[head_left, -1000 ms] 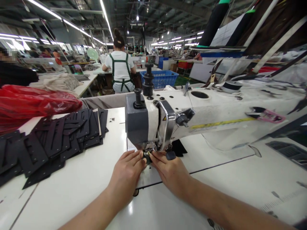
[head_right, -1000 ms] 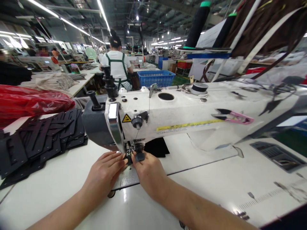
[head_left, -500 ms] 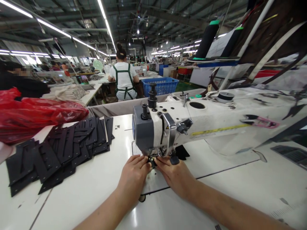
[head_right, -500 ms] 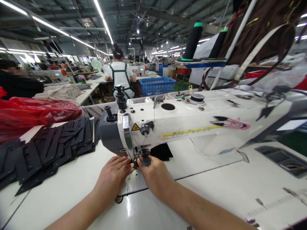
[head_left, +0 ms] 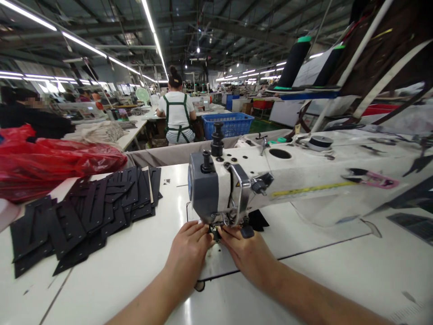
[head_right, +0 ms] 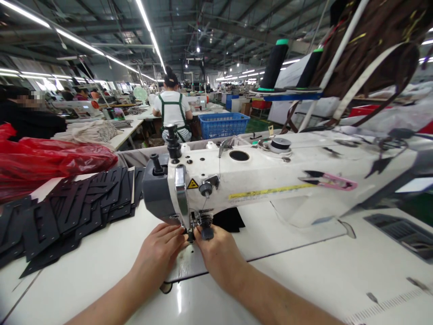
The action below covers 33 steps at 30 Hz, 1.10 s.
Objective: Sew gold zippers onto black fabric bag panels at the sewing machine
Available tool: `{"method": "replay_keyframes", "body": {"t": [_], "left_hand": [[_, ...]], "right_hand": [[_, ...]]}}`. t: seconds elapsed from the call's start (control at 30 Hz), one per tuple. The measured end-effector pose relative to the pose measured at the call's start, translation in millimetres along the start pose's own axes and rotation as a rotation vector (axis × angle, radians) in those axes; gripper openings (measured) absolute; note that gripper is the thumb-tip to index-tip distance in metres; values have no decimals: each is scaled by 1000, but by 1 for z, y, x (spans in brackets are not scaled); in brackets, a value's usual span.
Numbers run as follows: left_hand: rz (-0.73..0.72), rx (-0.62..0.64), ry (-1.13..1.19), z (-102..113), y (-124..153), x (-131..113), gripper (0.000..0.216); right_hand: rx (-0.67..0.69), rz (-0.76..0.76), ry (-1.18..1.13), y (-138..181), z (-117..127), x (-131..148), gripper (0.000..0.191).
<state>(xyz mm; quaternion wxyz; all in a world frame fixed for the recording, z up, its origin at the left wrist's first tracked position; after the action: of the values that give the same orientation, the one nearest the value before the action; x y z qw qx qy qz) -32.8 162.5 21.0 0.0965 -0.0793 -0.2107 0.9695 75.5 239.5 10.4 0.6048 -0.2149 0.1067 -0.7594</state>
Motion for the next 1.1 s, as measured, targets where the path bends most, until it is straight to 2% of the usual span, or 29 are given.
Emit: {"method": "replay_keyframes", "body": {"t": [0.63, 0.73, 0.9, 1.0, 1.1], "left_hand": [[42, -68, 2, -2, 1, 2, 15], [46, -66, 0, -3, 1, 5, 14], [43, -28, 15, 10, 6, 4, 14], [15, 30, 41, 19, 15, -18, 17], [-116, 168, 71, 16, 21, -54, 45]], "right_hand": [[3, -32, -40, -3, -6, -1, 25], [5, -70, 57, -3, -1, -10, 19], [46, -269, 361, 24, 17, -31, 40], [86, -166, 419, 51, 25, -7, 33], [-6, 0, 360, 72, 28, 35, 31]]}}
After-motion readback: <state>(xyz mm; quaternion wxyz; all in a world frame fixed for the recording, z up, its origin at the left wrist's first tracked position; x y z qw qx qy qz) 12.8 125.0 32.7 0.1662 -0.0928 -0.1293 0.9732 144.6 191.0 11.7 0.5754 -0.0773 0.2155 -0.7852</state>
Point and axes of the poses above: each hand's wrist, its own y-axis away from the middle knuckle, its own z-axis out of the back of the hand, x = y × z, the point moved 4 cm from there along -y, towards the middle knuckle, and after that the axes turned 12 degrees about x, right-handed, at the moved point
